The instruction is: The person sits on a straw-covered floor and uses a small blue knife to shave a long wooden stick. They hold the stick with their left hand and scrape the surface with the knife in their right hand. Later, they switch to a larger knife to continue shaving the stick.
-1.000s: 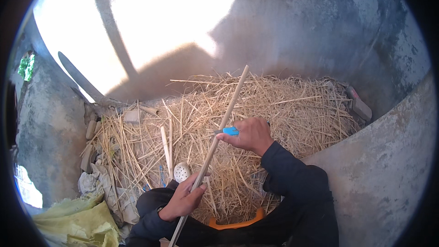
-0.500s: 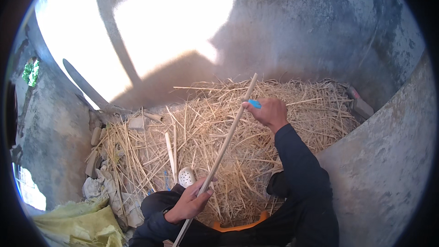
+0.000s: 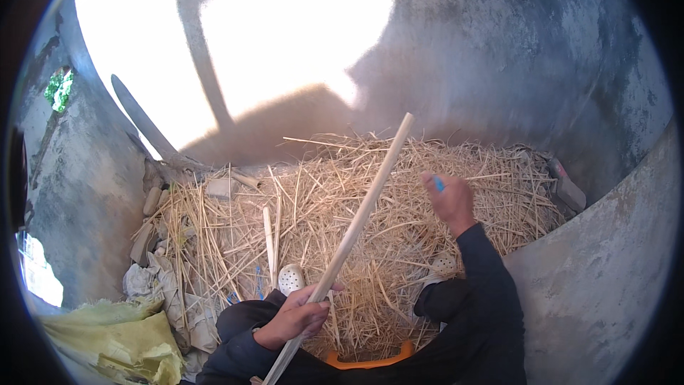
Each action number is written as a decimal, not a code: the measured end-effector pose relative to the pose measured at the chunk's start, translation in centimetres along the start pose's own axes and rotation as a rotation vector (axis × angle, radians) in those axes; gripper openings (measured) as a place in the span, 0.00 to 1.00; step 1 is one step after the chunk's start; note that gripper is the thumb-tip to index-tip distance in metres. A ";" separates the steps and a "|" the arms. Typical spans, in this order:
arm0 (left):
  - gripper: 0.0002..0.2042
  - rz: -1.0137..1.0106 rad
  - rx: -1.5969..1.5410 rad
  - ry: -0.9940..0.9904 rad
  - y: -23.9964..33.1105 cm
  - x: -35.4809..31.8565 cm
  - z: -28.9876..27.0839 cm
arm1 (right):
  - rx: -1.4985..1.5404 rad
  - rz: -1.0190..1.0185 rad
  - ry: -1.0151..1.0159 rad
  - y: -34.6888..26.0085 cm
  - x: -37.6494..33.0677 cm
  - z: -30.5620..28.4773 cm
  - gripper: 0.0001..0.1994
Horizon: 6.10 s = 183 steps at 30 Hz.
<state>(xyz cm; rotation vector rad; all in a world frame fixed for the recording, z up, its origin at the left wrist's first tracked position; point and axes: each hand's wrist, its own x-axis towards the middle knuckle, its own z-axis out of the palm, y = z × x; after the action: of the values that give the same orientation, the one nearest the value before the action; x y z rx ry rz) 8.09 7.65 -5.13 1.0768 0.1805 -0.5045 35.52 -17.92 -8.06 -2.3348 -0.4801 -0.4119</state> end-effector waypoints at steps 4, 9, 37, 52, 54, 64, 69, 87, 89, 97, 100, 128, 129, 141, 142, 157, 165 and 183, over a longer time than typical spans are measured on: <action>0.21 -0.053 -0.249 0.029 1.3 0.8 0.8 | -0.025 -0.473 -0.244 -9.2 -5.4 2.2 0.32; 0.21 -0.050 -0.316 0.013 0.7 1.6 1.4 | 0.014 -0.387 -0.258 -9.2 -5.5 2.8 0.34; 0.21 -0.024 0.071 0.154 0.0 1.6 2.8 | -0.012 -0.404 -0.382 -9.4 -6.8 3.4 0.34; 0.22 0.020 0.038 0.154 -1.1 0.9 5.3 | -0.156 -0.297 -0.124 -3.9 -0.9 2.6 0.36; 0.22 -0.003 -0.020 0.138 -1.1 0.6 5.9 | -0.143 -0.297 -0.132 -2.8 -0.5 2.1 0.37; 0.26 -0.080 -0.135 -0.011 -2.9 -3.9 10.4 | -0.056 0.380 0.168 10.0 5.9 -2.3 0.42; 0.24 -0.015 -0.339 0.049 -1.1 -3.0 9.7 | 0.141 0.394 0.053 8.7 4.2 -3.3 0.43; 0.22 0.054 0.106 0.105 -0.9 0.2 8.2 | -0.030 -0.115 -0.055 -2.7 0.4 -2.0 0.37; 0.21 0.254 0.351 0.152 -2.8 -0.6 8.1 | 0.009 -0.070 0.012 -0.7 2.1 -2.4 0.37; 0.19 0.116 0.381 0.150 -4.4 -2.8 8.7 | -0.158 0.158 0.066 3.0 5.2 -4.1 0.38; 0.21 0.387 0.602 0.019 -5.3 -2.9 9.5 | -0.063 0.360 0.180 8.4 5.6 -5.9 0.41; 0.24 1.332 0.276 0.555 26.5 3.8 6.7 | 0.448 -0.087 -0.118 -3.7 -0.8 -3.4 0.33; 0.25 1.359 0.208 0.527 25.5 4.3 6.3 | 0.489 -0.072 -0.172 -4.2 -1.2 -3.2 0.33; 0.25 1.465 -0.463 0.469 11.5 7.8 7.1 | 1.492 0.446 -0.311 -9.2 -5.1 -0.3 0.26; 0.26 1.428 -0.480 0.477 10.5 7.9 7.0 | 1.513 0.479 -0.249 -8.8 -5.0 0.1 0.28; 0.26 1.179 -0.281 1.099 2.1 -4.6 1.5 | 1.641 0.559 -0.138 -5.6 -3.2 -0.4 0.26; 0.28 0.720 1.219 1.118 -2.6 -9.6 7.7 | 1.492 0.493 -0.277 -7.2 -3.8 -0.5 0.20; 0.15 0.082 0.420 0.002 0.9 4.1 6.4 | 1.007 0.223 -0.288 -3.9 -2.0 -0.7 0.22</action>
<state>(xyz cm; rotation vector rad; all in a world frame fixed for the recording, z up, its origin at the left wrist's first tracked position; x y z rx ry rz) 11.50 1.18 -2.94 1.4881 0.0308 -0.4787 31.85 -16.19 -6.17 -1.4284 -0.4152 0.2502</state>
